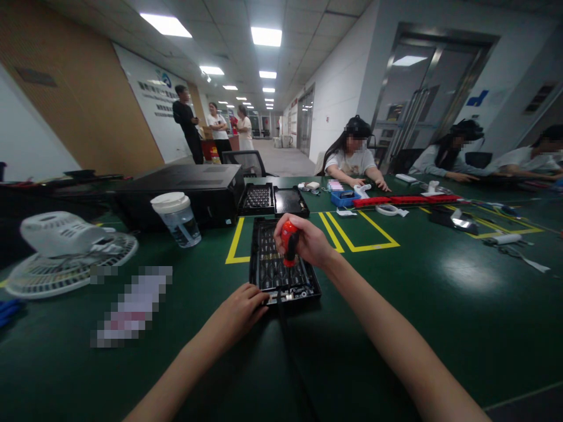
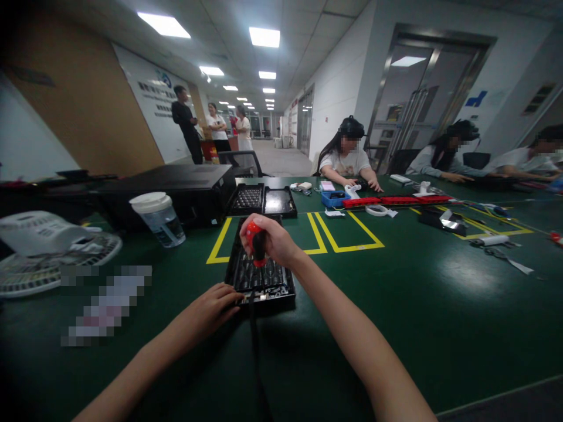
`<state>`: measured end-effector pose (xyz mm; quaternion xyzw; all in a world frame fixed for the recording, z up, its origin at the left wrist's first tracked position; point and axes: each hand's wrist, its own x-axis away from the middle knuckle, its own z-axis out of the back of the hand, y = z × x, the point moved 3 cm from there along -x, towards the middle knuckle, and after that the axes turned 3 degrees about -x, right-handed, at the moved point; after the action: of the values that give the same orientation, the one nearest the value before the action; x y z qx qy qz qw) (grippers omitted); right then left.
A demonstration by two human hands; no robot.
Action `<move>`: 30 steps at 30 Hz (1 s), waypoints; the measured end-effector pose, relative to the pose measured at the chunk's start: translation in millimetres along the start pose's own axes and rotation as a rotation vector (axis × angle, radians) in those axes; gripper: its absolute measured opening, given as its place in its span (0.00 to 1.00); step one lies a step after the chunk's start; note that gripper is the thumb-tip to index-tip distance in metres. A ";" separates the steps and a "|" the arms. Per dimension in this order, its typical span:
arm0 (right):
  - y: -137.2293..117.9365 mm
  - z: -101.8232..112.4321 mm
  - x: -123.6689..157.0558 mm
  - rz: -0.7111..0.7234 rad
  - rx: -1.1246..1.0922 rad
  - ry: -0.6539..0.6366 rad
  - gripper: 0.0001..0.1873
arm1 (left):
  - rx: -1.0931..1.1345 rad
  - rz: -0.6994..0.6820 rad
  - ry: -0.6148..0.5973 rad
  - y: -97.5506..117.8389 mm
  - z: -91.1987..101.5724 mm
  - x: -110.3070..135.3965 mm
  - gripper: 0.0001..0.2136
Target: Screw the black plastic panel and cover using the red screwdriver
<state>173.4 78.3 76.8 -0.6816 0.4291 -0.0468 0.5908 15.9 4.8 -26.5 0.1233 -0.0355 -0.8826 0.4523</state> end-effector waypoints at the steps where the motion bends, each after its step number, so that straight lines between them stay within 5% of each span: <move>1: 0.0 0.4 0.1 0.003 0.000 -0.004 0.14 | -0.001 0.003 -0.001 -0.2 0.1 0.1 0.11; 30: -3.6 0.8 1.4 -0.026 0.073 0.012 0.10 | -0.002 0.000 0.003 1.3 2.4 0.1 0.11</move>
<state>176.7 77.8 79.0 -0.6650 0.4216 -0.0742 0.6120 16.3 3.8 -24.0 0.1240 -0.0340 -0.8826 0.4522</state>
